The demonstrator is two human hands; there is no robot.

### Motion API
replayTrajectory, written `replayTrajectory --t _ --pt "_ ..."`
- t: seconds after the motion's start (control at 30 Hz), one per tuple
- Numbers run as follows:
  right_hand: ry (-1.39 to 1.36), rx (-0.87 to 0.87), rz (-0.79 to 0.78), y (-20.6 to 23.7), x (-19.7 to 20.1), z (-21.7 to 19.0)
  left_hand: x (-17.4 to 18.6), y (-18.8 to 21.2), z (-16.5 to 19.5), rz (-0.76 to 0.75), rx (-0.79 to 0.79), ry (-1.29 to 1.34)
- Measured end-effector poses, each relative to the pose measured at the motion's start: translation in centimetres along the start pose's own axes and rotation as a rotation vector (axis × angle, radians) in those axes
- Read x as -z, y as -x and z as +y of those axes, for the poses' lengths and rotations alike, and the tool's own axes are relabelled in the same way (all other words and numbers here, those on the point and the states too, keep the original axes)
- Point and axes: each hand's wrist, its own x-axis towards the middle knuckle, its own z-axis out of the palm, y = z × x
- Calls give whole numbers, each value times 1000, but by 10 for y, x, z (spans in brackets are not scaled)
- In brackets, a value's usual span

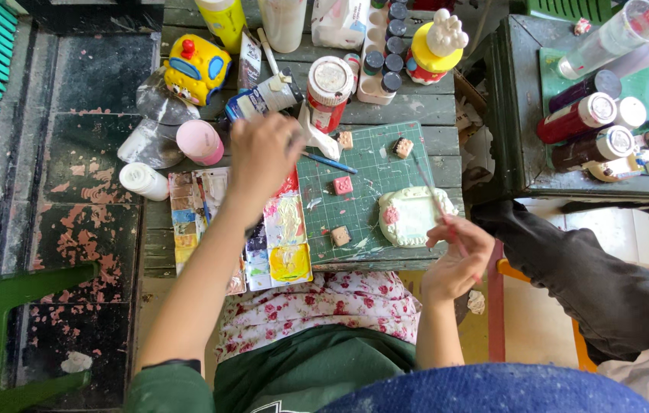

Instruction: The person paints a small ceramic figurine using a fine brush and a watercolor palette. They repeatedly dip the brush into the palette to pick up paint and apply it to the figurine, rotating it to reach different sides. The person places the figurine on the table briefly, then picks it up again to continue painting.

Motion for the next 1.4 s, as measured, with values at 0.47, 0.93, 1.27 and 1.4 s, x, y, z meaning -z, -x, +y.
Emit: replayTrajectory --t 0.47,0.93,1.27,1.4 --pt "-433 -525 86 1 29 0 -31 104 73 -562 -27 54" --pt "-378 -543 -98 29 -7 -23 -7 170 73 -108 288 1341" --pt "-382 -587 -248 47 -37 -46 12 200 80 -22 203 1120" --pt "-291 -564 -320 48 -36 -47 17 198 84 -57 213 1089"
